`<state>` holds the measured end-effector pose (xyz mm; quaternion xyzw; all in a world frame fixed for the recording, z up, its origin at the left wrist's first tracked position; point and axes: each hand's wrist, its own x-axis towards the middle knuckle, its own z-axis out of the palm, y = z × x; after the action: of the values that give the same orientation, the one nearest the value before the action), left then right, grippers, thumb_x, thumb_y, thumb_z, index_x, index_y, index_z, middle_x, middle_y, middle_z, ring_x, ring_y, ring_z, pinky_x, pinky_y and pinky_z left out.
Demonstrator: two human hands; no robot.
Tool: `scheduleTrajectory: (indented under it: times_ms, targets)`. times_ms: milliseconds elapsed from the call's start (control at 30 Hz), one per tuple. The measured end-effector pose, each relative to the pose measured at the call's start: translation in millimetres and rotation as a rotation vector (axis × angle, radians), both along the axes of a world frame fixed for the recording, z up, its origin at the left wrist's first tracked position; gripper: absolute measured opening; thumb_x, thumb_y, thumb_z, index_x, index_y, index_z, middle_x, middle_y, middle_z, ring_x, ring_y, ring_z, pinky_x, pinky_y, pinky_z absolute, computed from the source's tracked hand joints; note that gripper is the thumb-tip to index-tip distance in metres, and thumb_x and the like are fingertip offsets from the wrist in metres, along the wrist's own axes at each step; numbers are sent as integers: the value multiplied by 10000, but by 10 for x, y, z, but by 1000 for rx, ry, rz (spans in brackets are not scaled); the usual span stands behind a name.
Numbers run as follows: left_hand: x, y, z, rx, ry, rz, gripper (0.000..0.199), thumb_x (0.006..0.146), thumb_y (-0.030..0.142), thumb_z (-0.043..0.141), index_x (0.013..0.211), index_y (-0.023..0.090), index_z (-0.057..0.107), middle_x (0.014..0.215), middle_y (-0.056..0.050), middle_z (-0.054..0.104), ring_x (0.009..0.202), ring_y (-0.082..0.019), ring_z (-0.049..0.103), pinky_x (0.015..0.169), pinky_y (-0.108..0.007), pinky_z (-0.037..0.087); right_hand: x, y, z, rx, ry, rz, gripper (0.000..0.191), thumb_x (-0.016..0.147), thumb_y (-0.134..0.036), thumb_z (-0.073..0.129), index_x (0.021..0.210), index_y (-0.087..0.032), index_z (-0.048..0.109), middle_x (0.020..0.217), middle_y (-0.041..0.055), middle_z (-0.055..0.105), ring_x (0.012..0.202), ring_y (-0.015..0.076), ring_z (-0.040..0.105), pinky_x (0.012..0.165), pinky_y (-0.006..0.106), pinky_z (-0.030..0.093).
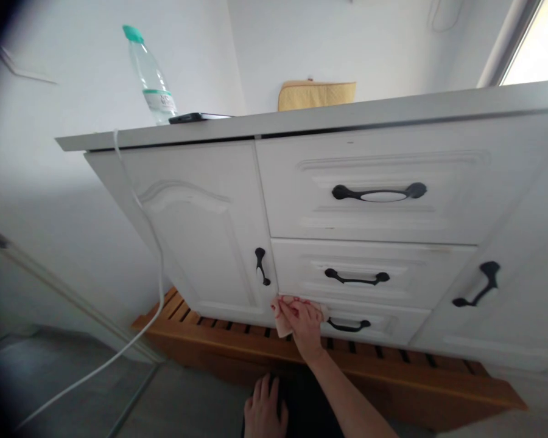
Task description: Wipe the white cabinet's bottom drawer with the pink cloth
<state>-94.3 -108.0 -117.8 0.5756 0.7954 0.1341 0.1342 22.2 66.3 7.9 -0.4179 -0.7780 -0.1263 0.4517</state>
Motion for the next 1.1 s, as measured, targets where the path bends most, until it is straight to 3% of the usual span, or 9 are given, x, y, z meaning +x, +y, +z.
scheduleTrajectory:
  times_ms: [133, 367, 500, 767, 900, 1100]
  targets:
    - [28, 27, 112, -11, -53, -13, 521, 897, 390, 557, 1398, 258, 614, 1543, -77, 553, 1446, -287, 456, 1128, -452, 373, -63, -13, -247, -167, -73, 53, 510, 930, -164, 656, 1358, -441, 655, 1083, 30, 703, 1039, 249, 515, 900, 407, 316]
    - [10, 8, 138, -26, -56, -18, 516, 908, 390, 560, 1399, 241, 612, 1551, -87, 544, 1448, -287, 452, 1129, -452, 368, 117, 1, -606, -633, -204, 306, 270, 954, -215, 614, 1101, -379, 771, 1176, 13, 728, 1142, 244, 551, 948, 408, 338]
    - [-16, -22, 90, -10, -33, -13, 509, 913, 383, 558, 1400, 246, 610, 1538, -68, 559, 1445, -273, 452, 1123, -428, 375, 201, -33, -677, -674, -200, 367, 192, 949, -249, 611, 897, -308, 786, 1008, 9, 726, 1031, 220, 584, 925, 382, 382]
    - [63, 50, -78, -11, 177, -70, 512, 921, 237, 451, 1409, 239, 604, 1520, -87, 572, 1408, -289, 480, 1079, -442, 408, -112, 82, -698, -639, -159, 356, 160, 961, -292, 623, 1007, -297, 776, 1095, 27, 709, 1102, 237, 551, 958, 383, 386]
    - [13, 40, -145, -37, 209, -56, 525, 907, 255, 456, 1410, 247, 604, 1523, -78, 572, 1410, -295, 493, 1047, -457, 448, 218, 95, -864, -651, -205, 424, 136, 901, -192, 651, 850, -246, 765, 943, 26, 722, 999, 230, 599, 884, 359, 439]
    - [-66, 30, -166, -31, 217, -47, 518, 909, 273, 452, 1402, 276, 613, 1523, -43, 575, 1411, -281, 495, 1056, -452, 448, 1210, 116, -980, -684, -198, 404, 306, 865, -99, 584, 936, -312, 792, 1042, 15, 752, 1014, 215, 635, 891, 342, 467]
